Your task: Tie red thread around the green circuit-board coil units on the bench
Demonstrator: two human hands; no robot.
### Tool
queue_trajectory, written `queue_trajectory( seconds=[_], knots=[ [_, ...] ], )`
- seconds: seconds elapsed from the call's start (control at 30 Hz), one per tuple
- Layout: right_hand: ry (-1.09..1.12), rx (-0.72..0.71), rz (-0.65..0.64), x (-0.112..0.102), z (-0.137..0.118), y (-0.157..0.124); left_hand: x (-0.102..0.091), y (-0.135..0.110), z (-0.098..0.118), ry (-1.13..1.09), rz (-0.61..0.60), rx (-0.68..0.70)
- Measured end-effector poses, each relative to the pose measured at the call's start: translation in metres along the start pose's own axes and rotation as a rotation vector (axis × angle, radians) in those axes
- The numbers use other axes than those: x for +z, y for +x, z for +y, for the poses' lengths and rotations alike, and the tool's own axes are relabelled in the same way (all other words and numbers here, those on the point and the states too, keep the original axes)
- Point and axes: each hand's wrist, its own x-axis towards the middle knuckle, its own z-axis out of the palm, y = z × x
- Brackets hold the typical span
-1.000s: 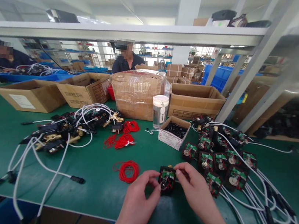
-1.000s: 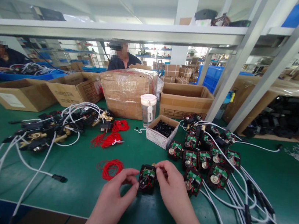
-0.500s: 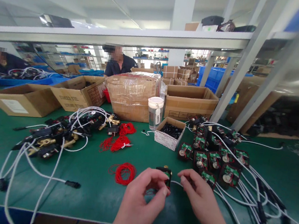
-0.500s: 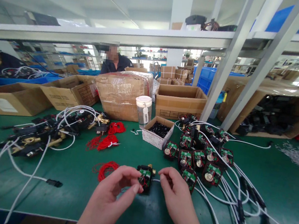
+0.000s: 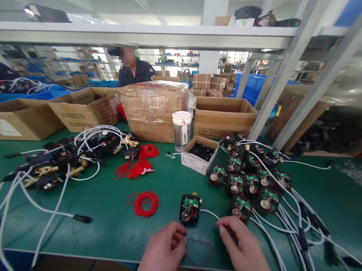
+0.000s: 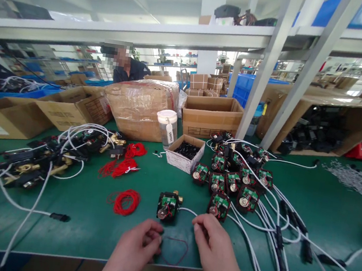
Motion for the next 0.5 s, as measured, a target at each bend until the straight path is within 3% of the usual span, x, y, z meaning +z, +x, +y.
queue_trajectory(
  seconds=[0.23, 0.5],
  knots=[
    [-0.094, -0.088, 0.005, -0.002, 0.009, -0.018, -0.023, -0.022, -0.01, 0.295, 0.219, 0.293],
    [-0.149, -0.251, -0.046, 0.004, 0.0, -0.042, -0.002, -0.036, -0.028, 0.446, 0.053, 0.711]
  ],
)
